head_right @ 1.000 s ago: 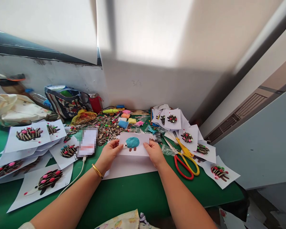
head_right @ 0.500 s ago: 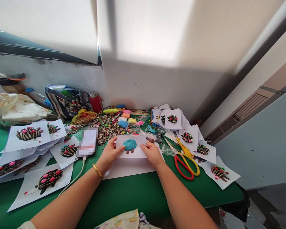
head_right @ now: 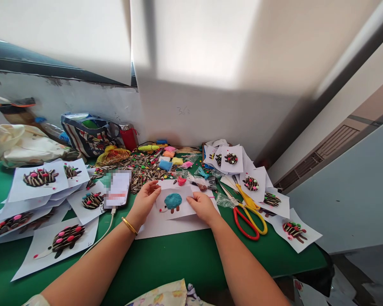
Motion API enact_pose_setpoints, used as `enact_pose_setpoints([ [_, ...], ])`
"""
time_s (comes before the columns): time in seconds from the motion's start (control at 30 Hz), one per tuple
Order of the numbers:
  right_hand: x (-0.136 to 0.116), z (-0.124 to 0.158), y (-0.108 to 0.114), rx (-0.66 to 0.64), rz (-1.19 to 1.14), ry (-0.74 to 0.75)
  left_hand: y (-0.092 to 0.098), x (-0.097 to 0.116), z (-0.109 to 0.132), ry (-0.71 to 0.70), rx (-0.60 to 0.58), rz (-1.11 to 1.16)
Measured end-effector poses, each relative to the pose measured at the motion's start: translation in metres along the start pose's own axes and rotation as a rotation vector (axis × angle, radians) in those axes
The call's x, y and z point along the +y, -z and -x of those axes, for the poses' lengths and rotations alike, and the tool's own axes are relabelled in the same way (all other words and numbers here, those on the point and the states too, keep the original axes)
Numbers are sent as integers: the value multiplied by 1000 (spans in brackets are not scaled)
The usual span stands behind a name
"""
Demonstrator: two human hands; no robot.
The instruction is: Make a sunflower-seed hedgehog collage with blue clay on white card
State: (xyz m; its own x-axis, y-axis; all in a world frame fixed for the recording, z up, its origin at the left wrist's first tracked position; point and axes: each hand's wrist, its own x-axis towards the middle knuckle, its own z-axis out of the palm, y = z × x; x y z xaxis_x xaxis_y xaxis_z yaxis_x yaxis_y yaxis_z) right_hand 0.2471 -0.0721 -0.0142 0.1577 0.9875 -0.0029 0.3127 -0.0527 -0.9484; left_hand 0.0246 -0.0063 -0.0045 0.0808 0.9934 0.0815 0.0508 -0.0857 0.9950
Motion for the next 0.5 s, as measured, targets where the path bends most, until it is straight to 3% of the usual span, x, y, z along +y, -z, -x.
enact_pose_setpoints([
  [0.1, -2, 1, -1, 9, 311, 46, 1, 2, 3, -293, -5, -368],
  [0.2, -4, 2, -2, 13, 563, 81, -2, 4, 11, -498, -225, -603],
  [0.27, -5, 2, -2, 36, 624, 88, -5, 3, 17, -547, -409, -693],
  [0.33, -5, 1, -2, 57, 635, 84, -8, 1, 21, -548, -521, -758],
  [0.5, -3, 0, -2, 41, 692, 98, -10, -3, 25, -519, -597, -827],
])
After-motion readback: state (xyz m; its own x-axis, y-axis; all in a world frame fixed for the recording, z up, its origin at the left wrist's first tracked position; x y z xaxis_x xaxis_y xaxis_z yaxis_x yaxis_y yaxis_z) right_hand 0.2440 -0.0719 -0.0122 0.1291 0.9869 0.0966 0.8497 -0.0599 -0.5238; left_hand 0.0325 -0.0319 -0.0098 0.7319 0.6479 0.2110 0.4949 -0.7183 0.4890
